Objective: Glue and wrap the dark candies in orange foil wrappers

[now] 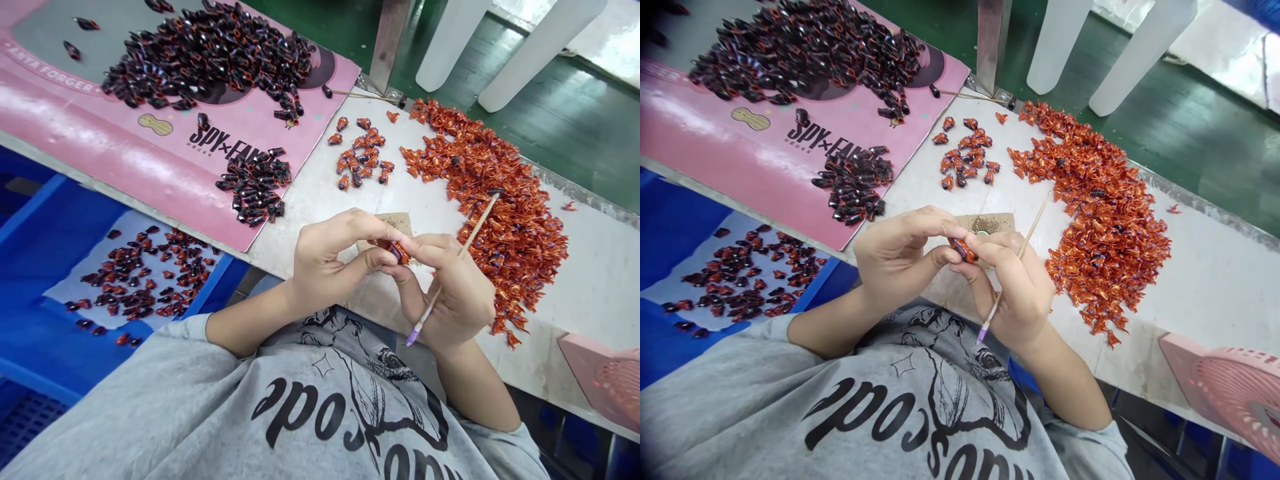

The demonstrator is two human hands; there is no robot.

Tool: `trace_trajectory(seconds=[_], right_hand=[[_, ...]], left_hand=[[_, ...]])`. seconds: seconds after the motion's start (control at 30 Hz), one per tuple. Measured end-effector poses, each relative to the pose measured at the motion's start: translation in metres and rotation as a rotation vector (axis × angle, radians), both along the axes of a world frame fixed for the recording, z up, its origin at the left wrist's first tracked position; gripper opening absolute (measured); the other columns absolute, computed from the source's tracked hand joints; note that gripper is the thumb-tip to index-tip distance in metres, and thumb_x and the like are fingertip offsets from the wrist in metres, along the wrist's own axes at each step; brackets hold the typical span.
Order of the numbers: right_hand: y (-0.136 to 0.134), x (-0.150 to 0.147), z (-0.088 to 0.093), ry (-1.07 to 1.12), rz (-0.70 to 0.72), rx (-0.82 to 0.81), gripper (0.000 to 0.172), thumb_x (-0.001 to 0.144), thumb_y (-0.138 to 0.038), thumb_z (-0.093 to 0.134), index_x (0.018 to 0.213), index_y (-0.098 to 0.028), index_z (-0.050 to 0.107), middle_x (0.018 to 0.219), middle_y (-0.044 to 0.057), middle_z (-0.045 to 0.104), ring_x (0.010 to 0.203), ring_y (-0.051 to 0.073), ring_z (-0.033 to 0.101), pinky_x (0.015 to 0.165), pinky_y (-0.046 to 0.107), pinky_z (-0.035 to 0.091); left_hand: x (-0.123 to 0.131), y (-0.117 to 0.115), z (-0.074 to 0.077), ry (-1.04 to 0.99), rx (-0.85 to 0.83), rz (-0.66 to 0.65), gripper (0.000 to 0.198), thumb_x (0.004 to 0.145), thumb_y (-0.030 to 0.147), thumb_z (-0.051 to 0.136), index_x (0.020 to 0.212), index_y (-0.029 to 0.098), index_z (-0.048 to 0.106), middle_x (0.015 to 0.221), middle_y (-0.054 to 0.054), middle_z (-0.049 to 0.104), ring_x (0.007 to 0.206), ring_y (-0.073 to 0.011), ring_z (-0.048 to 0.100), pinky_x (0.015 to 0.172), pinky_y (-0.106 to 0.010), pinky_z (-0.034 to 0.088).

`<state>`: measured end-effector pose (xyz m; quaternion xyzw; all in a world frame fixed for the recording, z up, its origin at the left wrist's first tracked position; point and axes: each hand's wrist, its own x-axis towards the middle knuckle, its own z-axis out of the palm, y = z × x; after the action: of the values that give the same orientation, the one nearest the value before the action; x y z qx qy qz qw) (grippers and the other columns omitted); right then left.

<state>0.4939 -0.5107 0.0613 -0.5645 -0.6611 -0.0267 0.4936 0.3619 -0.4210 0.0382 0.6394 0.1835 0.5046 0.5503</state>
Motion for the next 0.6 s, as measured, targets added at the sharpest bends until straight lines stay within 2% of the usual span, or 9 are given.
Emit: trace_trajectory(seconds=[0.27, 0.4, 0.6], right_hand=[[0.0021, 0.0026, -0.0002, -0.087, 0.026, 0.071, 0.021, 0.087, -0.019, 0.076, 0.105, -0.016, 0.066, 0.087, 0.006, 0.071, 0.080, 0.018, 0.070, 0.069, 0.031, 0.060], [0.0018, 0.0023, 0.0002, -0.096, 0.029, 0.056, 0.021, 0.089, -0.017, 0.073, 0.109, -0.014, 0.067, 0.093, 0.009, 0.073, 0.087, 0.018, 0.071, 0.075, 0.030, 0.061], [0.0008, 0.0017, 0.0001, -0.104, 0.003, 0.056, 0.019, 0.090, -0.020, 0.072, 0.108, -0.015, 0.067, 0.093, 0.008, 0.073, 0.085, 0.018, 0.071, 0.074, 0.030, 0.061]], left_hand=[[0.0069, 0.0046, -0.0055, -0.123, 0.299, 0.012, 0.012, 0.086, 0.025, 0.075, 0.097, 0.020, 0.075, 0.077, -0.003, 0.075, 0.071, -0.0123, 0.068, 0.068, -0.024, 0.055], [0.0064, 0.0053, -0.0073, -0.113, 0.309, 0.021, 0.017, 0.085, 0.027, 0.076, 0.100, 0.020, 0.073, 0.081, -0.002, 0.075, 0.071, -0.0116, 0.069, 0.068, -0.023, 0.055], [0.0042, 0.0030, -0.0039, -0.066, 0.319, 0.018, 0.015, 0.086, 0.027, 0.075, 0.100, 0.020, 0.072, 0.084, -0.003, 0.075, 0.072, -0.0115, 0.069, 0.069, -0.023, 0.055]])
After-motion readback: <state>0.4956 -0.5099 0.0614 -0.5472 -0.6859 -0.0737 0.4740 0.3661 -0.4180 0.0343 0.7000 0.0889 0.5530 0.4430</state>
